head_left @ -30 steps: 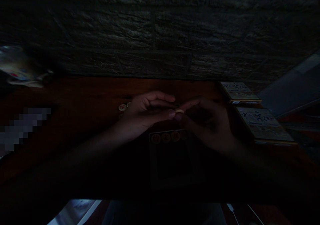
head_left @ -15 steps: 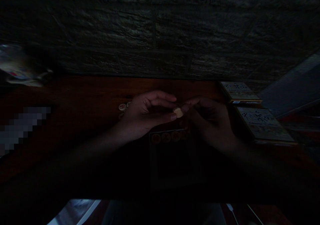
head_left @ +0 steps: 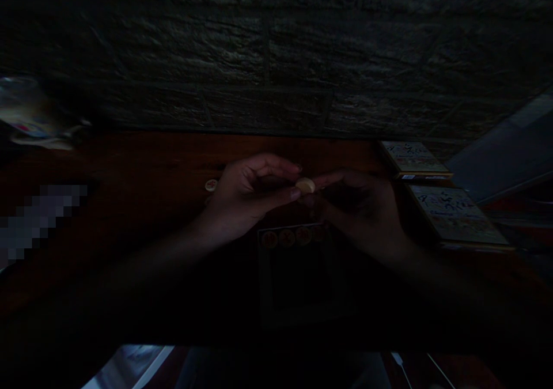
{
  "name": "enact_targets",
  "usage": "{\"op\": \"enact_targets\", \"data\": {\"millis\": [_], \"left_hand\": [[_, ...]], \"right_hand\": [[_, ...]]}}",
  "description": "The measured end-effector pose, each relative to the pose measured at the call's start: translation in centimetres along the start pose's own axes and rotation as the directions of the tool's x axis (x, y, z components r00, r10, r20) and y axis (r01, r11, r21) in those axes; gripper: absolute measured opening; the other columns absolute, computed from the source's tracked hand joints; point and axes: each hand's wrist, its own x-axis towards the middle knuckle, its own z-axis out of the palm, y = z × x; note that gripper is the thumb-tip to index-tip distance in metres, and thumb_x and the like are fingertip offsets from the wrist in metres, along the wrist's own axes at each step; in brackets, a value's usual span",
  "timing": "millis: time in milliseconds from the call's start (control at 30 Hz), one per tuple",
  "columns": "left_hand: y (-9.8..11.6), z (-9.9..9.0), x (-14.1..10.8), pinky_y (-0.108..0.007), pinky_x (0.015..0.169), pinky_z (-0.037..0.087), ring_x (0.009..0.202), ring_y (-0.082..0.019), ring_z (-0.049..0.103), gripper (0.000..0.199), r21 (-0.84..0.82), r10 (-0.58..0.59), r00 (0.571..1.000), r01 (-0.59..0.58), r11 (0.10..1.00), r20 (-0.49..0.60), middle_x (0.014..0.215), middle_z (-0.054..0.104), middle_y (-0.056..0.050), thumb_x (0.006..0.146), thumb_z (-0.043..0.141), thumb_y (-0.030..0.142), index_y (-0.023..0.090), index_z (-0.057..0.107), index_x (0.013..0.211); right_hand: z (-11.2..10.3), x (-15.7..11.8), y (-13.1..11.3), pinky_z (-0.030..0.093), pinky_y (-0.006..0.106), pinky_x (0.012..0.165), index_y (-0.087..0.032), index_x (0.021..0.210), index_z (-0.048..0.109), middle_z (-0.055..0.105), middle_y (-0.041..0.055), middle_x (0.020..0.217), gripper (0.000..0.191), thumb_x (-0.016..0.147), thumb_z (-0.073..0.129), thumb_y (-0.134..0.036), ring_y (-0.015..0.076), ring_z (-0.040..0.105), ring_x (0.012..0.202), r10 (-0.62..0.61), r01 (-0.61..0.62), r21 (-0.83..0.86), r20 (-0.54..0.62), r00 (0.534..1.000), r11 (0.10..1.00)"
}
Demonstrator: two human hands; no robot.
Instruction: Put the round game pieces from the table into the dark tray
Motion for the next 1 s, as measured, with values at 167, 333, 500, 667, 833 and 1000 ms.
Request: {"op": "enact_targets", "data": {"millis": [167,333,500,667,833,1000], "left_hand": [[-0.03,0.13,-0.06,-0.034,0.088,0.063,0.094,-0.023,0.080,0.025,0.031,-0.007,1.000,0.007,1.000,-0.018,0.102,0.085,-0.005,0.078,0.095,0.031,0.021,0.081,0.097],[-0.37,-0.06,-0.23,-0.036,0.094,0.063,0.099,-0.024,0.081,0.027,-0.008,-0.033,0.999,0.033,0.999,0.016,0.107,0.085,-0.006,0.081,0.094,0.037,0.022,0.086,0.102],[-0.47,0.06,-0.43,-0.030,0.094,0.062,0.102,-0.021,0.081,0.027,-0.186,-0.161,0.982,0.178,0.966,0.103,0.111,0.085,-0.004,0.083,0.093,0.033,0.027,0.086,0.108],[-0.81,0.05,-0.52,-0.032,0.096,0.063,0.106,-0.023,0.080,0.030,-0.209,-0.181,0.975,0.206,0.956,0.130,0.115,0.084,-0.005,0.082,0.093,0.030,0.025,0.086,0.110],[-0.65,-0.01,-0.46,-0.036,0.098,0.063,0.109,-0.025,0.079,0.037,-0.237,-0.210,0.969,0.236,0.942,0.130,0.121,0.082,-0.008,0.082,0.093,0.029,0.023,0.082,0.116],[-0.58,0.07,-0.37,-0.032,0.096,0.064,0.109,-0.022,0.079,0.041,-0.311,-0.184,0.974,0.217,0.925,0.133,0.120,0.082,-0.006,0.083,0.092,0.022,0.024,0.078,0.121]], "right_hand": [[-0.04,-0.11,-0.05,0.064,0.029,0.062,-0.025,0.096,0.080,0.084,0.0007,0.086,0.018,0.086,0.091,-0.036,0.0170,0.077,0.069,-0.039,0.037,-0.111,-0.013,0.999,0.993],[-0.19,-0.33,0.05,0.060,0.027,0.059,-0.024,0.097,0.079,0.082,0.0006,0.084,0.017,0.086,0.090,-0.030,0.0164,0.075,0.067,-0.067,0.063,-0.180,-0.016,0.998,0.982],[-0.39,-0.40,0.19,0.057,0.026,0.060,-0.023,0.099,0.078,0.080,0.0003,0.088,0.017,0.086,0.089,-0.022,0.0141,0.071,0.068,-0.118,0.112,-0.235,-0.009,0.993,0.965],[-0.60,-0.21,0.04,0.060,0.029,0.068,-0.024,0.100,0.078,0.079,0.0008,0.093,0.018,0.085,0.088,-0.019,0.0160,0.072,0.076,-0.200,0.205,-0.280,0.047,0.979,0.938],[-0.61,-0.19,0.15,0.058,0.030,0.067,-0.025,0.105,0.077,0.078,0.0013,0.095,0.022,0.086,0.088,-0.021,0.0163,0.070,0.076,-0.192,0.196,-0.282,0.045,0.980,0.939],[-0.78,-0.12,0.30,0.058,0.034,0.072,-0.029,0.115,0.076,0.075,0.0022,0.100,0.032,0.086,0.087,-0.020,0.0195,0.071,0.085,-0.243,0.259,-0.324,0.088,0.966,0.910]]}}
